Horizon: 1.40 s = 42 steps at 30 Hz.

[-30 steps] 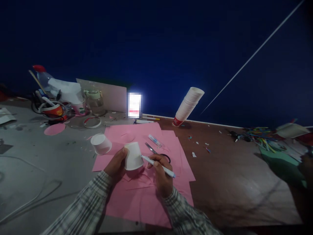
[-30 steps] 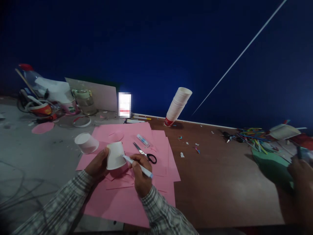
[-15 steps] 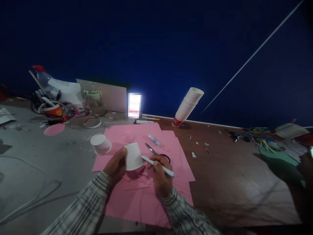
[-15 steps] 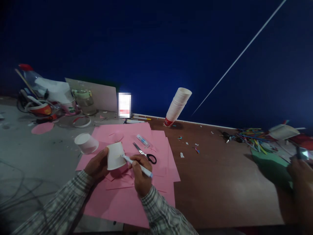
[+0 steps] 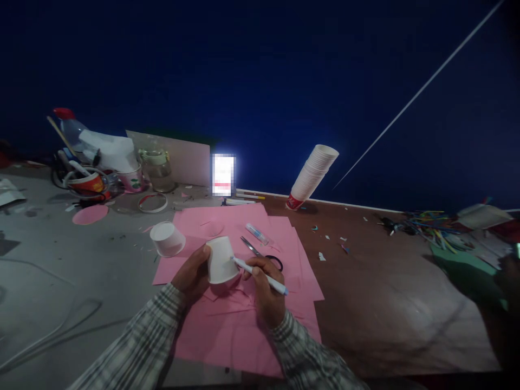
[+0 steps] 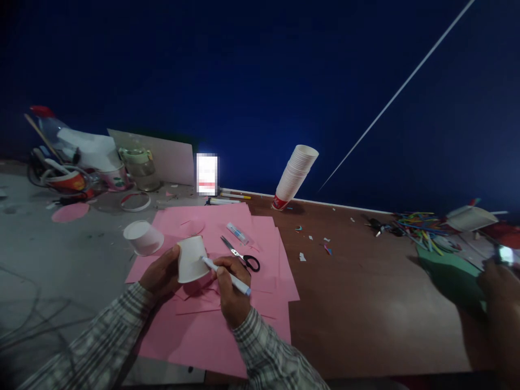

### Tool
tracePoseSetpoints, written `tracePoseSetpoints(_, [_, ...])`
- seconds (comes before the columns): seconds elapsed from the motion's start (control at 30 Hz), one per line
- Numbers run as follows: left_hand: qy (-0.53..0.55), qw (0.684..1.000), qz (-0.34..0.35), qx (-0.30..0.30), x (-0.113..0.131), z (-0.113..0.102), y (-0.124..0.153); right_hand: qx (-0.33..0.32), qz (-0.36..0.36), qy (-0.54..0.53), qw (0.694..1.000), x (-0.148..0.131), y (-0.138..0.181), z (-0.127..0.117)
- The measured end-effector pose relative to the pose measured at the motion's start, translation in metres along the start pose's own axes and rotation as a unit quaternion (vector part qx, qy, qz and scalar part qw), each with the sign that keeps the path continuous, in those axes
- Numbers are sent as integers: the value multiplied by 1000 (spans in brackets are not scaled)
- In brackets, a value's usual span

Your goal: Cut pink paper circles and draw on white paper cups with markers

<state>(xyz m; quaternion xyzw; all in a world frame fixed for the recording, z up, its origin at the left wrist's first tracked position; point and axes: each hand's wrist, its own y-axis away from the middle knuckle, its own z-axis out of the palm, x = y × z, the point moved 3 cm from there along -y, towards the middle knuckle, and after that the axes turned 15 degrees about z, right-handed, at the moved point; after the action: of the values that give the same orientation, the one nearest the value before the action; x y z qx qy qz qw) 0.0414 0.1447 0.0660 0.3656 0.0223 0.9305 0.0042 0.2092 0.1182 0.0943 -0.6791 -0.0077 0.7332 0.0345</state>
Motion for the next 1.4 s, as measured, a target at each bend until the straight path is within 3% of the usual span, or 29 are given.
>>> tracePoseSetpoints(0.2, [14,999,-8,30,2,0,1,-2,6,-6,1000,2,2,0])
tracePoseSetpoints(0.7, [52,998,-23,5,0,-5,2,-5,42,-75,996,15,1,-3])
tracePoseSetpoints(1.13, [50,999,-16,-1,-1,-4,2,-13,26,-36,999,10,-1,-1])
tracePoseSetpoints(1.4, [43,999,-16,4,1,-3,2,-7,36,-79,996,16,0,-5])
